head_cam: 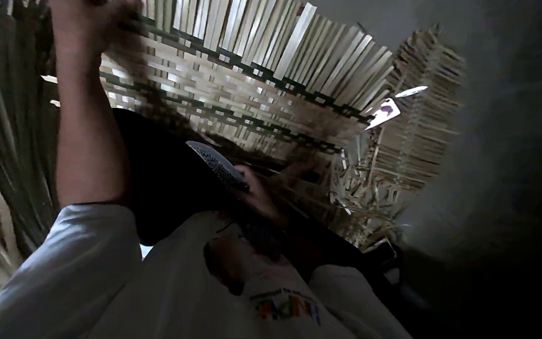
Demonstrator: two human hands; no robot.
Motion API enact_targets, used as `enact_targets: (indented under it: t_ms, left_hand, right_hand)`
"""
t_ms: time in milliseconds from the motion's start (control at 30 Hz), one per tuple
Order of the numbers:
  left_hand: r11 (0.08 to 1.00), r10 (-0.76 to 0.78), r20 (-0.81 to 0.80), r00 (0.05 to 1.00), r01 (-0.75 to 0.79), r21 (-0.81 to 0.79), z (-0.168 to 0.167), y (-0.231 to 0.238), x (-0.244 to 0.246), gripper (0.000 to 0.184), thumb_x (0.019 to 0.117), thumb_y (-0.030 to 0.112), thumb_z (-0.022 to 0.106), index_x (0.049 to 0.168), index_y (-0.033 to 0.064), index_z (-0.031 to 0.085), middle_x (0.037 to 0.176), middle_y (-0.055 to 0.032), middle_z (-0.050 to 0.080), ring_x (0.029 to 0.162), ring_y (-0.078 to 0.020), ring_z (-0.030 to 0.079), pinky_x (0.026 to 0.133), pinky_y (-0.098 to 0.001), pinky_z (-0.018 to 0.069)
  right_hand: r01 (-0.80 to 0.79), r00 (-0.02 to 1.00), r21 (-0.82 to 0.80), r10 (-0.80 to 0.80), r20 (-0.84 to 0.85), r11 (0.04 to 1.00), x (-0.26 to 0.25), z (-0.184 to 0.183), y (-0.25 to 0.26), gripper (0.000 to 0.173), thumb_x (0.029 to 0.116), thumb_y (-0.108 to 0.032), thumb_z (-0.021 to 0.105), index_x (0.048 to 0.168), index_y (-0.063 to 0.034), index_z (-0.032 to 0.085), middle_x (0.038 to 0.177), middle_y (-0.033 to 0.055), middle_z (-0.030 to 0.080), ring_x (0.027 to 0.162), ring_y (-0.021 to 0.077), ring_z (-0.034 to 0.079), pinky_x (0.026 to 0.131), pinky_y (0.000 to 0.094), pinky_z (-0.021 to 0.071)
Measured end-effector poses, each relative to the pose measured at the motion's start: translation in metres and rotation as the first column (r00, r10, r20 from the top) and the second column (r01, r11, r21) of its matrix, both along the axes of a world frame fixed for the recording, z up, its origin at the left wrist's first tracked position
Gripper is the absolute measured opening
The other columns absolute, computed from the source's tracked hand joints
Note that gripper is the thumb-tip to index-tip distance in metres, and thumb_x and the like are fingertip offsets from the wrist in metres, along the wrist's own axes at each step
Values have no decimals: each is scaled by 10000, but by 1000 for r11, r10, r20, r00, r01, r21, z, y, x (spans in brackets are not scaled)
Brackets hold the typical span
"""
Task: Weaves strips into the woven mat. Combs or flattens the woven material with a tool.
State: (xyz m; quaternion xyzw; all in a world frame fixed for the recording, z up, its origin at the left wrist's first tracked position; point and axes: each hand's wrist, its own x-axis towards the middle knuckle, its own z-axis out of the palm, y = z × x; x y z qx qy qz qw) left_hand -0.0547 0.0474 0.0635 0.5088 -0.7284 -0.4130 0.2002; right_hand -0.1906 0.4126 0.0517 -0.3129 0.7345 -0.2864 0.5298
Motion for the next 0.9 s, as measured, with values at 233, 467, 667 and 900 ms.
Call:
enact_targets:
  t_ms: [233,467,667,900]
  left_hand:
    - [1000,-21,90,996,21,-3,-15,-16,-1,640,947,473,683,1328,-31,577,1245,-256,621,1089,-319,618,988,-537,466]
    - [1000,-6,145,989,6,3,-41,-40,1,786,881,569,725,1381,-5,529,1239,-225,635,1108,-303,637,995,-533,492]
    - [1000,15,179,984,-15,-4,-24,-24,-2,771,913,541,702,1400,-25,512,1286,-246,614,1168,-319,612,1041,-532,461]
    - [1000,-19,146,989,20,-7,-68,-63,7,817,861,602,725,1390,14,519,1224,-199,639,1085,-267,641,988,-508,506]
  right_hand:
    - [-23,789,-106,-47,-613,994,-134,73,-64,491,1035,-242,614,1450,6,526,1259,234,662,1073,272,685,955,425,550]
    - [-244,690,-62,128,-712,968,-200,77,-107,426,1008,-205,645,1387,-17,598,1244,213,684,1103,299,690,1002,462,533]
    - [-207,754,-86,103,-649,975,-204,61,-125,448,1001,-199,653,1419,-57,584,1264,186,679,1047,270,709,950,449,565]
    - [-248,745,-94,128,-655,964,-219,63,-103,407,1005,-194,646,1379,-37,605,1239,195,683,1038,264,707,944,432,566]
